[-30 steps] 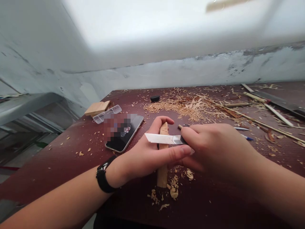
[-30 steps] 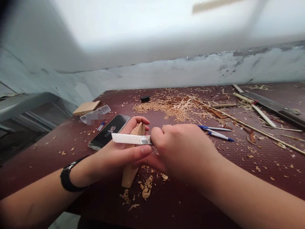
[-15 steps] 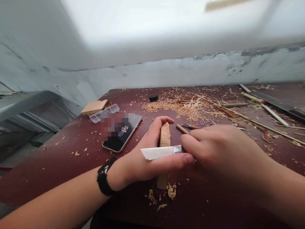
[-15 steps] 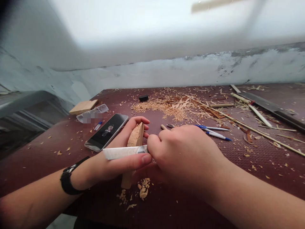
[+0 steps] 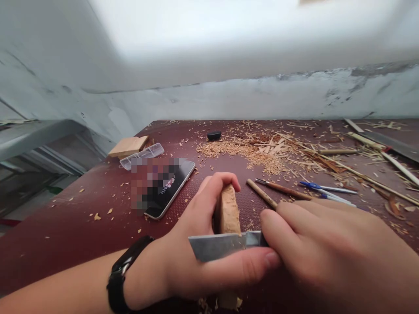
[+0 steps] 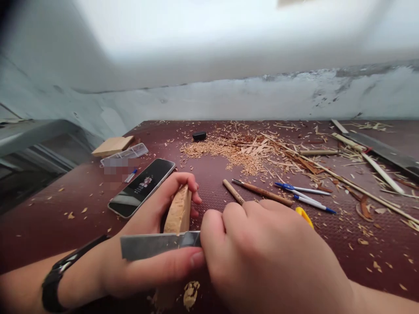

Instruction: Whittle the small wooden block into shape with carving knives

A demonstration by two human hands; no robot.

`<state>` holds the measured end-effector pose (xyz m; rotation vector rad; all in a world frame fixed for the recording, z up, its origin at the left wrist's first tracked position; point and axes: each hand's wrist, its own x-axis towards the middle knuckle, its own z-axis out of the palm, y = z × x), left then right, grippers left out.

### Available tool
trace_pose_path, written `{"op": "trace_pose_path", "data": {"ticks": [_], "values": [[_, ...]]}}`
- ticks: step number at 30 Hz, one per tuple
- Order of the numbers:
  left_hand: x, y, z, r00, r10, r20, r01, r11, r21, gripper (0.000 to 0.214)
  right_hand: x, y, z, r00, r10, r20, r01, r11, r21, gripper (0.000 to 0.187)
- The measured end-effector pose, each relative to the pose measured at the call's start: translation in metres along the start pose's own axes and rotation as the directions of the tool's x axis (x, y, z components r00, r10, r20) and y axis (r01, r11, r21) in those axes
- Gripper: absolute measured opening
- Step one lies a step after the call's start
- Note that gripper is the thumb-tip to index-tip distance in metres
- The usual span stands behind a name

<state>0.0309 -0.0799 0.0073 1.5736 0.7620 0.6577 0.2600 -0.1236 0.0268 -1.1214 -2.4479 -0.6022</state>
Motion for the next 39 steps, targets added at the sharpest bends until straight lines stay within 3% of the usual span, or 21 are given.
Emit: {"op": "trace_pose_path", "data": {"ticks": [7,11,13,17,22,24,28,30,35,39], "values": [[-0.005,0.006,0.004,0.998,-0.059,-0.028,0.059,0.998,0.015,0.081,-0.003,-0.002,0.001,0.999,-0.026,-0.04,0.022,0.996,-0.089,0.021],[-0.007,0.002,0.009,0.987,-0.071,-0.148,0.087,0.991,0.105,0.075,-0.004,0.0,0.003,0.999,-0.02,-0.04,0.015,0.991,-0.137,0.021],[-0.005,0.003,0.008,0.987,-0.06,-0.152,0.081,0.987,0.136,0.076,-0.004,0.0,0.005,0.998,-0.044,-0.045,0.038,0.991,-0.131,0.02],[-0.001,0.01,0.0,0.996,-0.088,-0.009,0.088,0.99,0.109,0.098,-0.002,0.0,0.005,0.996,-0.062,-0.057,0.057,0.994,-0.097,0.018],[0.0,0.014,-0.002,0.99,-0.14,-0.019,0.141,0.978,0.152,0.125,0.001,0.003,0.0,0.991,-0.135,0.01,0.135,0.99,-0.031,0.019],[0.001,0.009,0.001,0.997,-0.075,-0.01,0.076,0.988,0.134,0.125,0.001,0.004,0.0,0.994,-0.109,0.014,0.109,0.994,-0.015,0.021],[0.005,-0.006,0.007,0.981,0.194,0.011,-0.194,0.972,0.132,0.106,0.0,0.004,0.0,0.998,-0.057,-0.005,0.057,0.998,0.006,0.02],[0.005,-0.01,0.008,0.972,0.236,0.004,-0.235,0.963,0.13,0.097,-0.002,0.003,0.001,0.997,-0.071,0.015,0.071,0.997,0.001,0.019],[-0.001,-0.005,0.015,0.99,0.122,-0.076,-0.12,0.992,0.029,0.093,-0.011,-0.002,0.003,1.0,0.0,-0.025,-0.001,0.999,-0.047,0.019],[-0.002,0.003,0.018,0.999,-0.036,-0.033,0.031,0.991,-0.133,0.093,-0.016,-0.006,0.003,0.999,0.033,-0.036,-0.035,0.997,-0.071,0.017]]}}
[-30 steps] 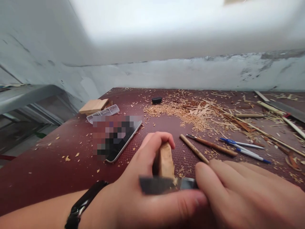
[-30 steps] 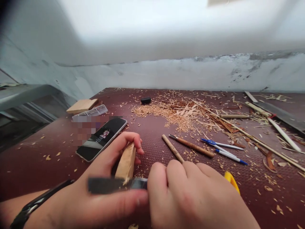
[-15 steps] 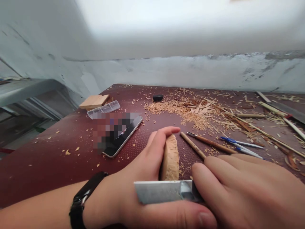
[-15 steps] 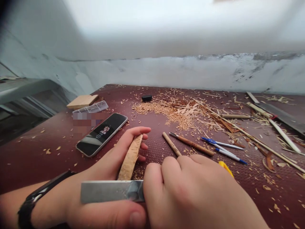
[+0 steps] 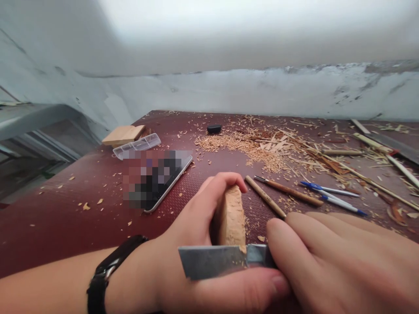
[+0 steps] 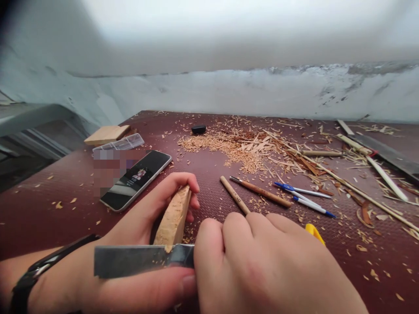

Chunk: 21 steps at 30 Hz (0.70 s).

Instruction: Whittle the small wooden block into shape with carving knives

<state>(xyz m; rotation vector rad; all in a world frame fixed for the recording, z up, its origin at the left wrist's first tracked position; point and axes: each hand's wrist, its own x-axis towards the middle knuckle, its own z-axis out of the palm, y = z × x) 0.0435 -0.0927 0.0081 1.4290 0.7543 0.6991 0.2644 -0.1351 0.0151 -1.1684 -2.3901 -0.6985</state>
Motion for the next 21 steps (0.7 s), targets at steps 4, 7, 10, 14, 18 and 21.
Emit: {"op": "trace_pose_path", "data": {"ticks": [4,7,10,14,18,21], "values": [[0.0,0.006,-0.002,0.997,-0.074,0.02,0.075,0.997,-0.018,0.084,0.009,-0.002,-0.001,0.999,0.032,-0.003,-0.032,0.997,-0.069,0.016],[-0.002,0.005,-0.001,0.997,-0.078,0.016,0.078,0.997,0.007,0.08,0.022,-0.003,-0.003,0.999,0.04,-0.016,-0.042,0.992,-0.115,0.02],[-0.002,0.003,0.003,0.996,-0.087,0.007,0.087,0.996,0.021,0.071,0.029,-0.005,-0.004,0.999,0.039,-0.018,-0.041,0.993,-0.113,0.021],[0.001,0.011,0.002,0.994,-0.105,0.041,0.104,0.994,0.014,0.066,0.02,-0.006,-0.004,1.0,0.03,-0.006,-0.03,0.998,-0.06,0.015],[0.002,0.02,-0.008,0.999,-0.027,0.025,0.024,0.993,0.118,0.097,0.008,-0.002,-0.002,1.0,-0.002,-0.01,0.003,1.0,0.025,0.015],[0.001,0.016,-0.012,0.997,-0.053,0.048,0.045,0.985,0.164,0.117,0.008,0.004,-0.003,0.998,-0.057,0.008,0.057,0.998,0.041,0.019]]}}
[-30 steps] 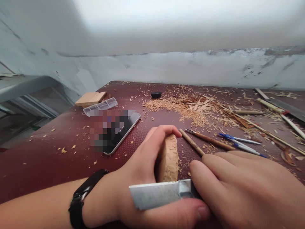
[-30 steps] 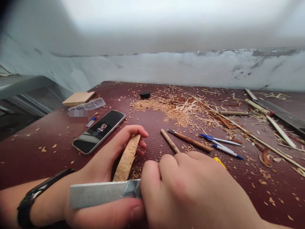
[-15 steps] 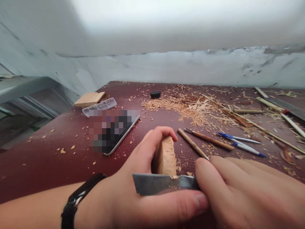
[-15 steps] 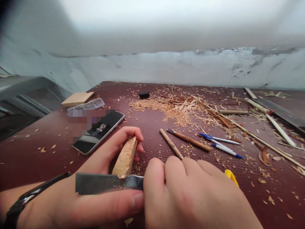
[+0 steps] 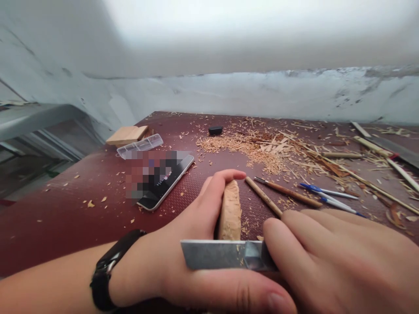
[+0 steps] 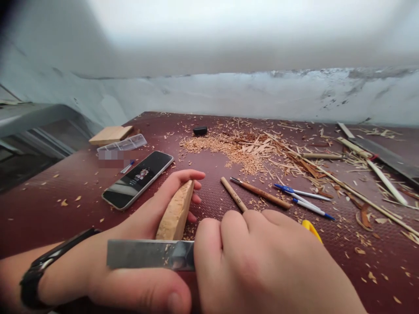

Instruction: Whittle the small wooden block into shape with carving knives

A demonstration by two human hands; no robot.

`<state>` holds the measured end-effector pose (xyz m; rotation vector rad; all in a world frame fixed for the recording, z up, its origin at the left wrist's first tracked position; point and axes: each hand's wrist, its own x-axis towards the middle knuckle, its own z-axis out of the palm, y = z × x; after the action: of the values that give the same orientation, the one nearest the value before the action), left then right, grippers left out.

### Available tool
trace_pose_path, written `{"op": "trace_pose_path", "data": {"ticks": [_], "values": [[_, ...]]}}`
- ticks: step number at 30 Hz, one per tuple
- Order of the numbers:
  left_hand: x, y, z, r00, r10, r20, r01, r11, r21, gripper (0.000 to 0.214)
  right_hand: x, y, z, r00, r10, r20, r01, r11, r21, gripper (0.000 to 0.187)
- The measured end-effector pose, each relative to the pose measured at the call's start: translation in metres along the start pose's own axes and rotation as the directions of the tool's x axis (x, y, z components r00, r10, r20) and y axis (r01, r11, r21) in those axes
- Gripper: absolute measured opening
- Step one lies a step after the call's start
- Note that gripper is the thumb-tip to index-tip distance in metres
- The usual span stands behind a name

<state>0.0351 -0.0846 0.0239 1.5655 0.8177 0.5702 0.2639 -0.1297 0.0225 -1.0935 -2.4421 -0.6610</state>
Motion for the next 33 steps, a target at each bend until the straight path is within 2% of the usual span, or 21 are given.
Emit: {"op": "trace_pose_path", "data": {"ticks": [3,7,9,12,14,20,24,26,30,33], "values": [[-0.001,-0.011,0.004,0.998,0.054,0.032,-0.054,0.999,-0.004,0.121,0.003,0.004,-0.002,0.999,-0.047,0.018,0.046,0.999,0.015,0.019],[0.0,-0.024,0.01,0.962,0.274,-0.001,-0.27,0.948,0.168,0.106,0.004,0.005,-0.004,0.999,-0.03,0.036,0.028,0.999,0.045,0.021],[0.0,-0.026,0.012,0.938,0.344,-0.049,-0.327,0.922,0.209,0.099,0.002,0.004,-0.004,0.999,-0.023,0.044,0.02,0.998,0.058,0.021],[-0.001,-0.026,0.016,0.948,0.28,-0.152,-0.261,0.956,0.133,0.097,-0.003,0.001,-0.003,0.999,0.005,0.045,-0.006,0.999,0.033,0.022],[-0.001,-0.024,0.018,0.962,0.208,-0.176,-0.2,0.978,0.062,0.097,-0.006,-0.001,-0.002,0.999,0.028,0.042,-0.028,1.0,0.008,0.022],[0.0,-0.016,0.018,0.986,0.061,-0.153,-0.084,0.985,-0.148,0.09,-0.006,-0.007,-0.001,0.998,0.066,0.01,-0.065,0.997,-0.051,0.021],[0.0,-0.008,0.019,0.996,-0.05,-0.072,0.032,0.973,-0.228,0.087,0.001,-0.009,-0.004,0.999,0.041,-0.024,-0.043,0.995,-0.086,0.02],[0.0,-0.004,0.02,0.997,-0.059,-0.057,0.042,0.964,-0.263,0.08,0.0,-0.009,-0.004,0.997,0.073,-0.009,-0.074,0.992,-0.098,0.022],[0.002,0.002,0.02,0.999,-0.002,-0.039,-0.01,0.951,-0.309,0.062,-0.003,-0.006,-0.004,0.989,0.149,0.018,-0.146,0.984,-0.106,0.032],[0.002,0.003,0.016,0.999,0.042,-0.027,-0.047,0.974,-0.22,0.069,-0.001,-0.002,-0.005,0.995,0.103,0.016,-0.101,0.991,-0.088,0.031]]}}
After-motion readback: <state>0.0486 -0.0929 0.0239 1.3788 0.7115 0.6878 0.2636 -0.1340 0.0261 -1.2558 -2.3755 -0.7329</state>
